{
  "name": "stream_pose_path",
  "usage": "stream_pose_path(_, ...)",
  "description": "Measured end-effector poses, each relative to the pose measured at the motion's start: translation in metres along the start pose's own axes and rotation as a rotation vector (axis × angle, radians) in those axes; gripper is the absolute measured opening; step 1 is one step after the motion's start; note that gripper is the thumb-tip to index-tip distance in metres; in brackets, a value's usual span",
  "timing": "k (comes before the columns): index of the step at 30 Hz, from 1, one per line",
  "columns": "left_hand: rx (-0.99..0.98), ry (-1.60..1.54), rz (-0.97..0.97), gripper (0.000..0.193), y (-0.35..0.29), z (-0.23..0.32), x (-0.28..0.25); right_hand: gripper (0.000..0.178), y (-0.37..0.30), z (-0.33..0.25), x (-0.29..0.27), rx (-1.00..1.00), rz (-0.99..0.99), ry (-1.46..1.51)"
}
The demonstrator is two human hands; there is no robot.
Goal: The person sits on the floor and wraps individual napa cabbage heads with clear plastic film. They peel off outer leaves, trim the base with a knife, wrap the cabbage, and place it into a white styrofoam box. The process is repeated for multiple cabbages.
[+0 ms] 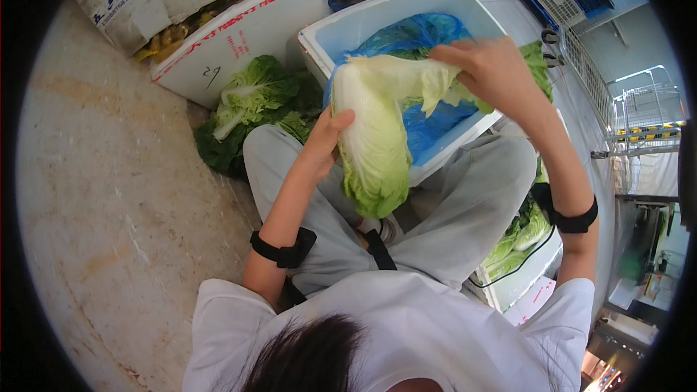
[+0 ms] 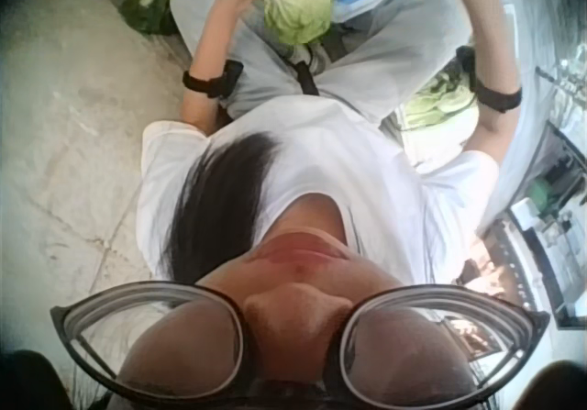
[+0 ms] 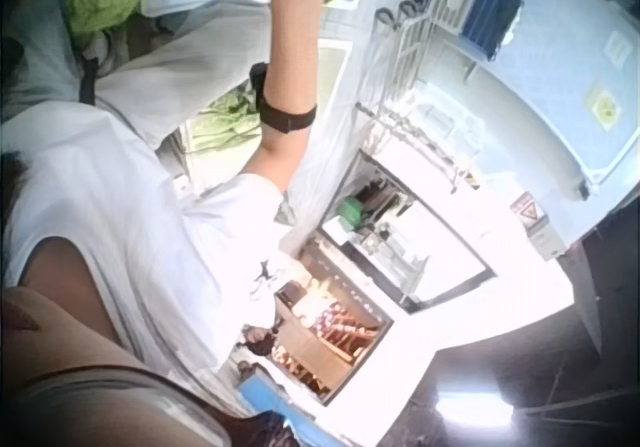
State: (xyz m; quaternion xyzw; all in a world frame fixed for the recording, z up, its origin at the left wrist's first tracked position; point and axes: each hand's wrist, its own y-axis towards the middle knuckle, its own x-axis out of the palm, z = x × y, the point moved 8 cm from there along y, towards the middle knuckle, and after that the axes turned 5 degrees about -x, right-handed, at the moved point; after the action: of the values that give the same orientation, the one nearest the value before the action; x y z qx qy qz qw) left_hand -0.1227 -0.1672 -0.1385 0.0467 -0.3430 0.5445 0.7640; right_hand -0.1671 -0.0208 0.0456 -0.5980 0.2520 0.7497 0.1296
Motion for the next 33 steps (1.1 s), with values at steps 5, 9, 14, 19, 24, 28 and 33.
stream_pose_path(5, -0.088, 0.172, -0.211, 0.088, -0.004, -0.014, 0.004, 0.030, 0.010, 0.030, 0.002, 0.050, -0.155, 0.207)
stream_pose_path(9, -0.189, -0.004, -0.337, 0.095, -0.006, -0.021, 0.005, 0.034, 0.012, 0.036, 0.005, 0.064, -0.146, 0.356)
stream_pose_path(14, -0.272, -0.124, -0.476, 0.094, -0.003, -0.035, 0.002, 0.034, 0.012, 0.051, 0.023, 0.229, -0.231, 0.809)
stream_pose_path(19, -0.212, -0.551, -0.669, 0.085, 0.000, -0.035, 0.031, 0.035, 0.017, 0.064, 0.044, 0.317, -0.111, 0.883)
stream_pose_path(24, 0.211, -0.617, -0.472, 0.065, -0.039, 0.019, 0.029, 0.028, -0.003, 0.142, 0.062, 0.572, 0.217, 0.667)
stream_pose_path(28, 0.470, -0.603, -0.311, 0.057, -0.072, 0.077, -0.001, 0.025, -0.055, 0.178, 0.070, 0.889, 0.246, 0.263)
stream_pose_path(33, 0.697, -0.251, -0.219, 0.078, -0.089, 0.105, -0.022, 0.058, 0.037, 0.097, 0.100, 0.528, 0.148, 0.547)
